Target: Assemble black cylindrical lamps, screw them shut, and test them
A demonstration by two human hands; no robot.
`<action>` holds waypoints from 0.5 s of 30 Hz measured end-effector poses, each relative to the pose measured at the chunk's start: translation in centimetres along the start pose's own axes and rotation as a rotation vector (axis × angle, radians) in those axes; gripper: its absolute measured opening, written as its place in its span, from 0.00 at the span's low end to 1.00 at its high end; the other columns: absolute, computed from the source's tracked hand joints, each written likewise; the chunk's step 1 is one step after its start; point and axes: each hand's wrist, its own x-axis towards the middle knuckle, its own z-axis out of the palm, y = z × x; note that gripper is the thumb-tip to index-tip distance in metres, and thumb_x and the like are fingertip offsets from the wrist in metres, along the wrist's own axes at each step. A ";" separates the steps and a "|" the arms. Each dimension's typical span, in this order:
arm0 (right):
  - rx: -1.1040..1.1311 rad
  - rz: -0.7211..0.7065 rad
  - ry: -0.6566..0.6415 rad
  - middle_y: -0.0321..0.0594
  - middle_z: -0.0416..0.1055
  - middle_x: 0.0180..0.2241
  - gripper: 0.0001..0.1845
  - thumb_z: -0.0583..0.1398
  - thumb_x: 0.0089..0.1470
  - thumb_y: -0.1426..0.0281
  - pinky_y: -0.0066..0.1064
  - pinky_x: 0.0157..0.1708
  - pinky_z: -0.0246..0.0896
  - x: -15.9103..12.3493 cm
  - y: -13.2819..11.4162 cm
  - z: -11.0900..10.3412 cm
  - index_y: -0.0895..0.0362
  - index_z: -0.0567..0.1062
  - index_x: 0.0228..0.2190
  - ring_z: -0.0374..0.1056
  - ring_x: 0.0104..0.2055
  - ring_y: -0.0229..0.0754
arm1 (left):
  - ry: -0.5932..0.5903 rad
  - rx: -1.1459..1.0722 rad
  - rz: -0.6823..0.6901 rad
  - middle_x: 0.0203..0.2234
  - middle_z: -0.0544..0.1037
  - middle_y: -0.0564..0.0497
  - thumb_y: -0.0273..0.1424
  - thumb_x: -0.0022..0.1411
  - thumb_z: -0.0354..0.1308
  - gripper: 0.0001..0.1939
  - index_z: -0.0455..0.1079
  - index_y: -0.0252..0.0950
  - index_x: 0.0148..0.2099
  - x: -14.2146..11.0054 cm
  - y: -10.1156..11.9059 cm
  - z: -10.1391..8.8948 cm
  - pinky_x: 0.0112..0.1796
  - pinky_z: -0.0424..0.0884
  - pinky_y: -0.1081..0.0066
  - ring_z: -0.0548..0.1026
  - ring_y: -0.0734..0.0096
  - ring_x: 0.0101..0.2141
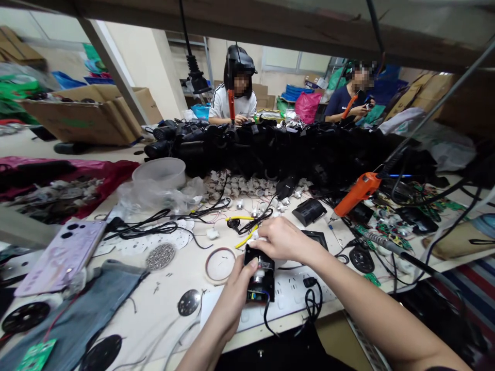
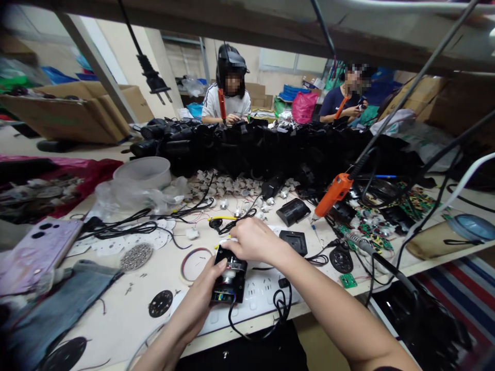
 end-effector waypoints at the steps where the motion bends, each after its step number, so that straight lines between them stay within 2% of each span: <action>1: -0.028 0.006 0.001 0.42 0.72 0.23 0.18 0.59 0.59 0.64 0.29 0.28 0.50 0.2 -0.1 0.1 0.60 0.77 0.21 0.65 0.26 0.39 | 0.004 0.030 0.016 0.45 0.77 0.46 0.44 0.55 0.60 0.24 0.69 0.39 0.52 -0.1 -0.1 0.2 0.49 0.65 0.62 0.70 0.55 0.49; 4: -0.063 0.008 0.014 0.43 0.74 0.25 0.20 0.58 0.61 0.63 0.29 0.29 0.52 0.7 -0.4 0.3 0.61 0.78 0.23 0.68 0.28 0.40 | -0.004 0.028 0.014 0.44 0.77 0.47 0.43 0.56 0.60 0.22 0.70 0.39 0.50 -0.5 -0.6 0.7 0.49 0.65 0.64 0.71 0.57 0.47; 7: -0.004 0.020 0.084 0.42 0.74 0.27 0.15 0.59 0.60 0.64 0.28 0.30 0.55 0.2 -0.2 0.2 0.61 0.77 0.27 0.68 0.29 0.39 | -0.038 -0.096 -0.111 0.39 0.77 0.48 0.47 0.56 0.59 0.25 0.69 0.39 0.51 -0.5 -0.7 0.5 0.38 0.71 0.64 0.74 0.60 0.38; 10: 0.129 -0.025 0.145 0.40 0.72 0.31 0.09 0.60 0.60 0.66 0.28 0.32 0.59 -1.3 0.1 0.1 0.59 0.75 0.32 0.68 0.32 0.39 | -0.034 -0.180 -0.207 0.34 0.77 0.48 0.48 0.55 0.59 0.25 0.69 0.37 0.48 -0.2 -0.3 -0.3 0.29 0.71 0.67 0.73 0.63 0.32; 12: 0.217 -0.090 0.177 0.41 0.71 0.36 0.05 0.58 0.60 0.72 0.29 0.37 0.63 -2.6 0.2 0.4 0.59 0.74 0.38 0.68 0.36 0.40 | -0.016 -0.209 -0.233 0.35 0.77 0.47 0.47 0.56 0.59 0.23 0.69 0.36 0.46 -0.2 0.0 -0.6 0.28 0.72 0.67 0.73 0.63 0.32; 15: 0.302 -0.113 0.300 0.42 0.70 0.36 0.08 0.55 0.60 0.77 0.32 0.38 0.66 -4.2 0.0 1.1 0.59 0.72 0.39 0.68 0.38 0.41 | -0.014 -0.209 -0.236 0.39 0.77 0.45 0.47 0.56 0.59 0.25 0.68 0.37 0.50 -0.4 0.3 -0.7 0.30 0.72 0.66 0.74 0.60 0.36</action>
